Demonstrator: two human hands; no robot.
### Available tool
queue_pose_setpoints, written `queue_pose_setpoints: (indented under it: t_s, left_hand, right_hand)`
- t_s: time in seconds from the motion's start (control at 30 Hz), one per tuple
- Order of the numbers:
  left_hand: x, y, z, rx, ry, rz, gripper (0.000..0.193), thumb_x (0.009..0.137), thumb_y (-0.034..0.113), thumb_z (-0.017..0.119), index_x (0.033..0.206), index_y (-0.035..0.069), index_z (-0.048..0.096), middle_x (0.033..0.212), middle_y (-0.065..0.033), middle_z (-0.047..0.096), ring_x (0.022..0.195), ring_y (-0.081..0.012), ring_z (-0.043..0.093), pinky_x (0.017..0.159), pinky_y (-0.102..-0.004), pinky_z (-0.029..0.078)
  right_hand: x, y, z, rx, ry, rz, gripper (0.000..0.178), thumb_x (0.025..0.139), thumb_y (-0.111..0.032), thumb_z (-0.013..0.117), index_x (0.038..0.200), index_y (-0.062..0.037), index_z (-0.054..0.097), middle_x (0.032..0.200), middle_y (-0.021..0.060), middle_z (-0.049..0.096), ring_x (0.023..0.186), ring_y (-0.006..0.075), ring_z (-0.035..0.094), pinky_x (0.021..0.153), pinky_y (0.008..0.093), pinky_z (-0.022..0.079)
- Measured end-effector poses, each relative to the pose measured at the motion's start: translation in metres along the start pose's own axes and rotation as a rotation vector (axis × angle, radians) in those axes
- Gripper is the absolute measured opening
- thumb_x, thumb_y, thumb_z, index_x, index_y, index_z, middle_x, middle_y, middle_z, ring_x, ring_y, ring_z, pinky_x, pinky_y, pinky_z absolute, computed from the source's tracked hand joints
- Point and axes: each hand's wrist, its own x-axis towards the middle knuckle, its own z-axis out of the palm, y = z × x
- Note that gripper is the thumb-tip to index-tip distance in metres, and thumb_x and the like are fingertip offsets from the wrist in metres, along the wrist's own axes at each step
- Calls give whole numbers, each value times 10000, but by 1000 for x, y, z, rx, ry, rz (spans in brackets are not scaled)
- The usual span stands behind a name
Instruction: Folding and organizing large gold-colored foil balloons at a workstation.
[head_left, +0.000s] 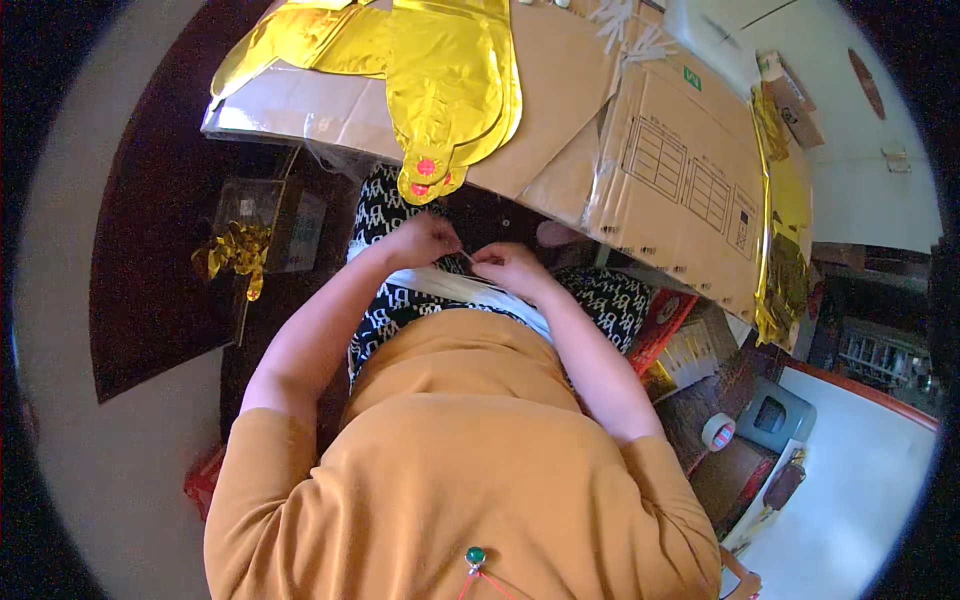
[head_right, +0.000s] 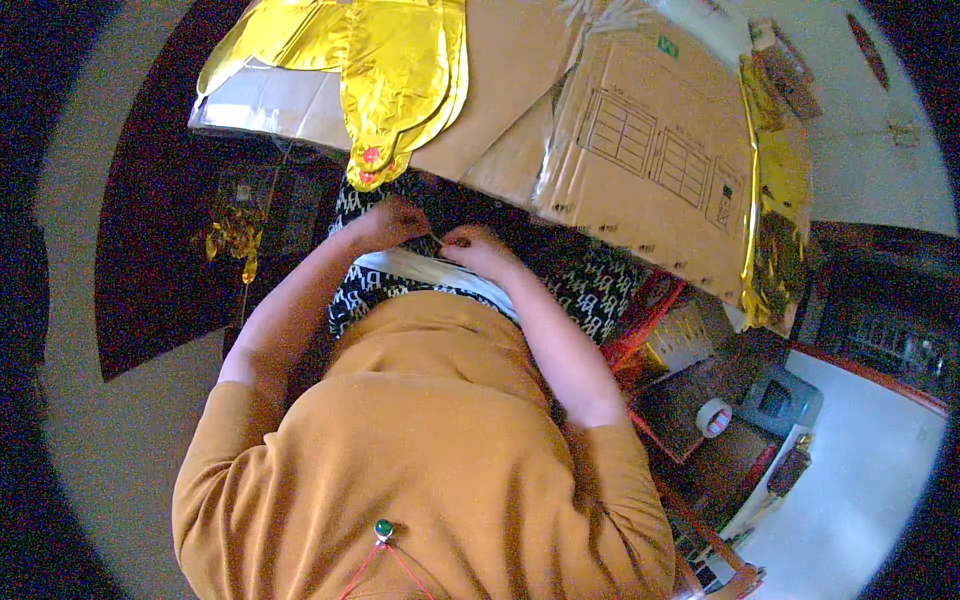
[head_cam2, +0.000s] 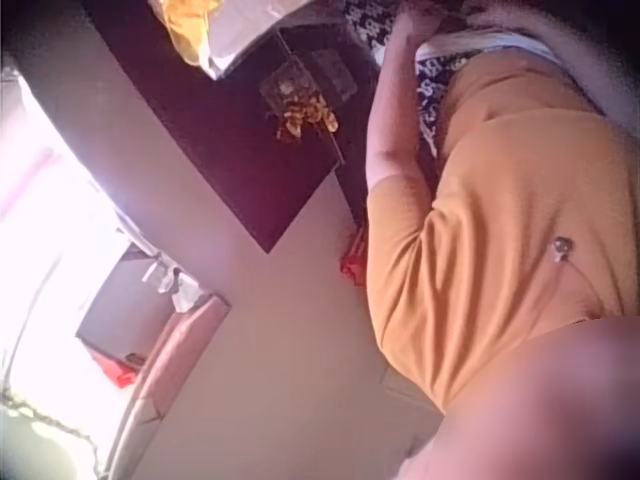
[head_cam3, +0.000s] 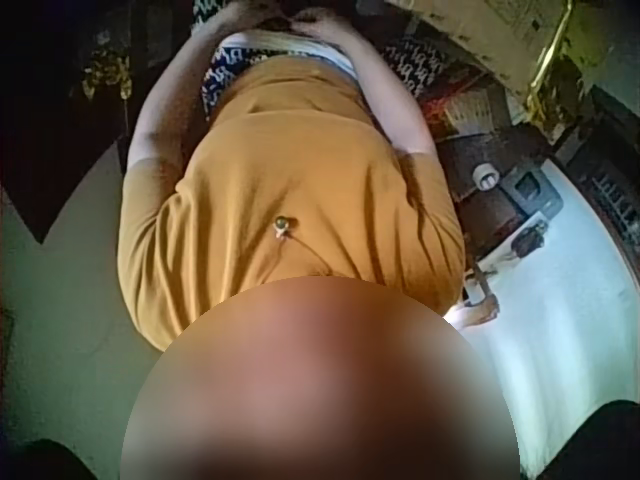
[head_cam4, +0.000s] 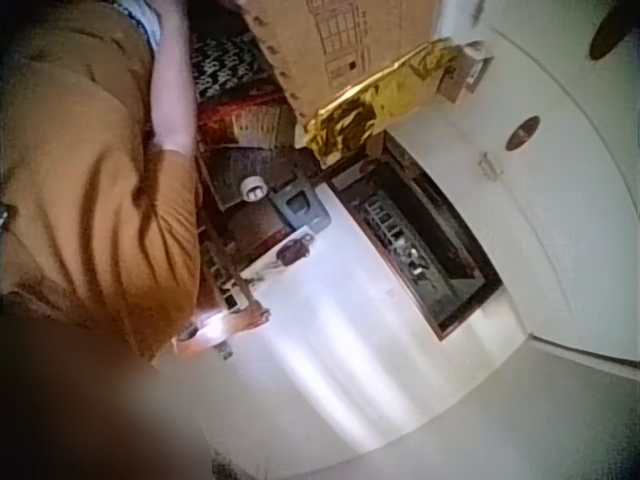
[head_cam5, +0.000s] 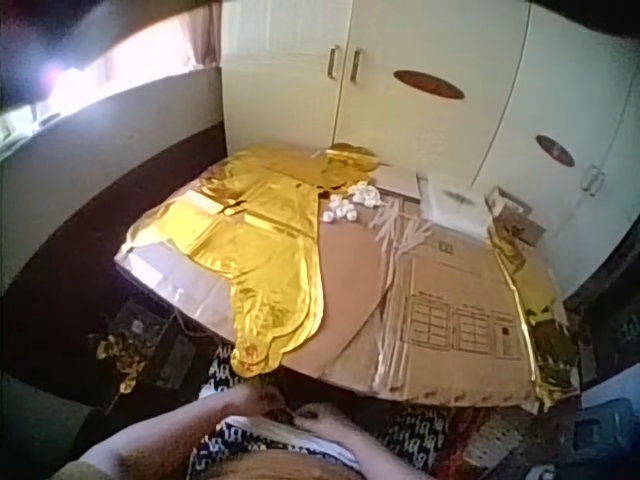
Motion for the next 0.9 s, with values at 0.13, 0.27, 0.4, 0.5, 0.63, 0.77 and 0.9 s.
queue_pose_setpoints:
  t_s: [0.13, 0.27, 0.4, 0.5, 0.63, 0.77, 0.9]
  left_hand:
    - [-3, -2, -5, -21, 16, 31, 180, 795, 188, 661, 883, 38, 708, 798, -125, 691, 720, -164, 639, 705, -303, 509]
    - [-8, 12, -9, -99, 38, 34, 186, 795, 181, 660, 871, 15, 696, 778, -129, 685, 720, -165, 635, 705, -301, 508]
    - [-17, 27, -8, -191, 150, -2, 182, 798, 181, 656, 845, 7, 683, 767, -138, 665, 714, -181, 625, 691, -314, 502]
    - [-30, 49, -16, -23, 253, 147, 151, 777, 161, 668, 840, 25, 685, 775, -134, 646, 721, -234, 621, 686, -345, 502]
    - [-70, 101, -22, 182, 286, 532, 113, 726, 121, 682, 820, 59, 687, 767, -110, 617, 737, -307, 601, 671, -394, 498]
    - [-99, 145, -35, 292, 238, 575, 34, 734, 84, 628, 752, 57, 637, 758, -90, 583, 699, -271, 585, 636, -377, 471]
    - [-124, 207, -75, 350, 301, 652, 61, 692, 84, 640, 741, 56, 614, 805, -71, 573, 728, -254, 580, 654, -356, 462]
  right_hand:
    - [-18, -31, -12, -20, 43, -11, 258, 819, -226, 660, 976, -21, 663, 842, 65, 677, 758, 134, 607, 717, 286, 492]
    - [-14, -27, -8, -54, 91, -33, 241, 825, -245, 653, 932, -30, 669, 822, 59, 675, 741, 130, 608, 703, 291, 489]
    - [-18, -45, -7, -137, 160, -102, 251, 827, -265, 644, 879, -20, 665, 780, 62, 666, 718, 123, 603, 683, 300, 486]
    - [-34, -68, -12, -104, 238, -173, 198, 827, -205, 644, 867, -12, 658, 749, 71, 655, 703, 126, 595, 663, 294, 483]
    - [-77, -109, -13, -1, 254, -299, 121, 800, -120, 662, 781, -4, 631, 761, 112, 634, 668, 195, 609, 616, 319, 482]
    - [-105, -147, -12, 18, 371, -483, 115, 785, -86, 670, 791, -3, 591, 836, 120, 611, 790, 245, 611, 688, 331, 480]
    - [-115, -183, -15, 754, -21, -509, 516, 906, -300, 595, 1284, -18, 387, 1244, 93, 481, 1178, 200, 477, 1027, 356, 359]
